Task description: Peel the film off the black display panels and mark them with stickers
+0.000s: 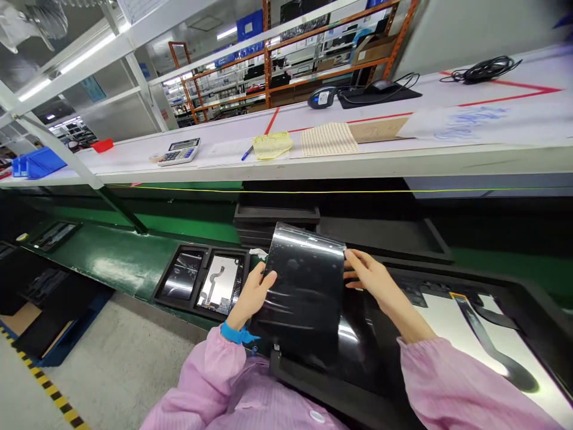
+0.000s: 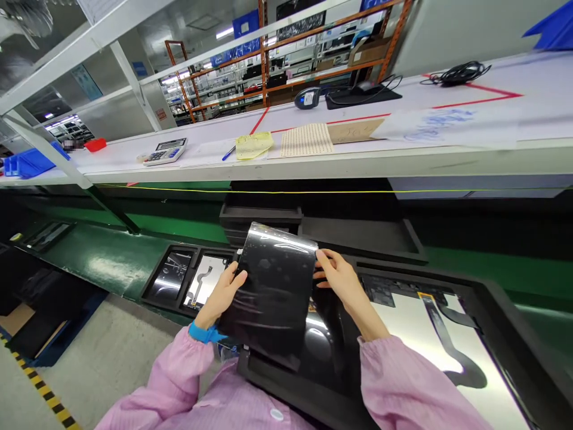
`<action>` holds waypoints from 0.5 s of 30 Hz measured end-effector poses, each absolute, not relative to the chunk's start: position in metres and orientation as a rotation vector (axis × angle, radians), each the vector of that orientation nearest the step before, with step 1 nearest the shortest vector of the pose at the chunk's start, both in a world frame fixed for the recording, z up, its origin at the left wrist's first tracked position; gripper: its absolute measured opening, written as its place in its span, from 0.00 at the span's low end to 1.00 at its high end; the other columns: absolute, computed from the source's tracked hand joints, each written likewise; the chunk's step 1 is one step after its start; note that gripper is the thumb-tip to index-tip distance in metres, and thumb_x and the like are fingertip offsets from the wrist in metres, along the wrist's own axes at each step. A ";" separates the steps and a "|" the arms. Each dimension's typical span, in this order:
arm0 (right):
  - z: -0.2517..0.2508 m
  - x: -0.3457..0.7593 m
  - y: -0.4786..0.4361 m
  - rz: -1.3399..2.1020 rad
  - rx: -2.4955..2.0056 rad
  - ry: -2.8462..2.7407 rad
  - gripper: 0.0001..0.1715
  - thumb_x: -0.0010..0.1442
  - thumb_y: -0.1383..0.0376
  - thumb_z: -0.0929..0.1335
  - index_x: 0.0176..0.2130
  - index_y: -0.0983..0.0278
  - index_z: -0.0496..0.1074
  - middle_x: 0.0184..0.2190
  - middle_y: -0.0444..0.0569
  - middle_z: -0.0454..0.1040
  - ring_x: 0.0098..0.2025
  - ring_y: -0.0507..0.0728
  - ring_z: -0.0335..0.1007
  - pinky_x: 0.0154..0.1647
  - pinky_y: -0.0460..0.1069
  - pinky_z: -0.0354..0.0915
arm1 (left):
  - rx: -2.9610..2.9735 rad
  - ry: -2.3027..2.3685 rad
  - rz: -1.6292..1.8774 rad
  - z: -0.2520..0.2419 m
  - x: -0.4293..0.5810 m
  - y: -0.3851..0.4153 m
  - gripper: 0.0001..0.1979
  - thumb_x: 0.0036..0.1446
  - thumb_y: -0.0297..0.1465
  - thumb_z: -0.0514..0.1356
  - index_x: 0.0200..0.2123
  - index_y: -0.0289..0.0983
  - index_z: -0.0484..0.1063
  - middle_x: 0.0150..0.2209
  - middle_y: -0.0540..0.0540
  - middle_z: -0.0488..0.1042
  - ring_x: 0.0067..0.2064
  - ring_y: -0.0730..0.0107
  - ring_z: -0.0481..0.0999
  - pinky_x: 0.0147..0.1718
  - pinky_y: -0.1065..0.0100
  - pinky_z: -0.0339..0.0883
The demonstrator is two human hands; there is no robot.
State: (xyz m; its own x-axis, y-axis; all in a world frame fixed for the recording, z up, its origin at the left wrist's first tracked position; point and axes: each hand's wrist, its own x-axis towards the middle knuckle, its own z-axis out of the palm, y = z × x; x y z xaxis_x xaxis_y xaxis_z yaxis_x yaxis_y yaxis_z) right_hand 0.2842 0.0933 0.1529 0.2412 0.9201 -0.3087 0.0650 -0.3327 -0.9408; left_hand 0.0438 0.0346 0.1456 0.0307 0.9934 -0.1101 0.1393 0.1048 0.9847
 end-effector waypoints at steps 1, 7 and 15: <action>0.158 0.284 0.093 1.199 -1.578 -0.941 0.21 0.64 0.56 0.66 0.48 0.70 0.67 0.28 0.46 0.66 0.24 0.48 0.62 0.21 0.42 0.62 | 1.234 1.315 1.045 0.153 0.048 0.029 0.19 0.60 0.43 0.56 0.46 0.36 0.70 0.50 0.40 0.73 0.55 0.59 0.69 0.57 0.59 0.61; 0.195 0.295 0.074 0.788 -1.529 -0.955 0.41 0.43 0.40 0.66 0.44 0.68 0.73 0.31 0.51 0.70 0.30 0.56 0.67 0.28 0.48 0.63 | 1.125 1.056 1.127 0.194 0.084 -0.004 0.20 0.64 0.37 0.54 0.58 0.38 0.63 0.62 0.43 0.67 0.63 0.65 0.64 0.65 0.64 0.53; 0.225 0.289 0.042 0.003 -1.778 -1.238 0.35 0.59 0.47 0.59 0.48 0.70 0.76 0.39 0.59 0.74 0.44 0.69 0.71 0.47 0.60 0.62 | 1.059 0.941 1.134 0.220 0.100 -0.013 0.22 0.57 0.30 0.61 0.55 0.38 0.65 0.55 0.45 0.74 0.57 0.63 0.72 0.58 0.64 0.62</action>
State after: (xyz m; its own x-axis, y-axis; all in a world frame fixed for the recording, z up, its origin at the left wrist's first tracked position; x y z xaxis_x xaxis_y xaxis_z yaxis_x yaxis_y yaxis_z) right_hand 0.2895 0.0417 0.2249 0.4899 0.7333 0.4714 0.7311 -0.0510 -0.6804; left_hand 0.0999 -0.0129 0.2203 0.1812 0.9821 -0.0503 -0.2312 0.0923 0.9685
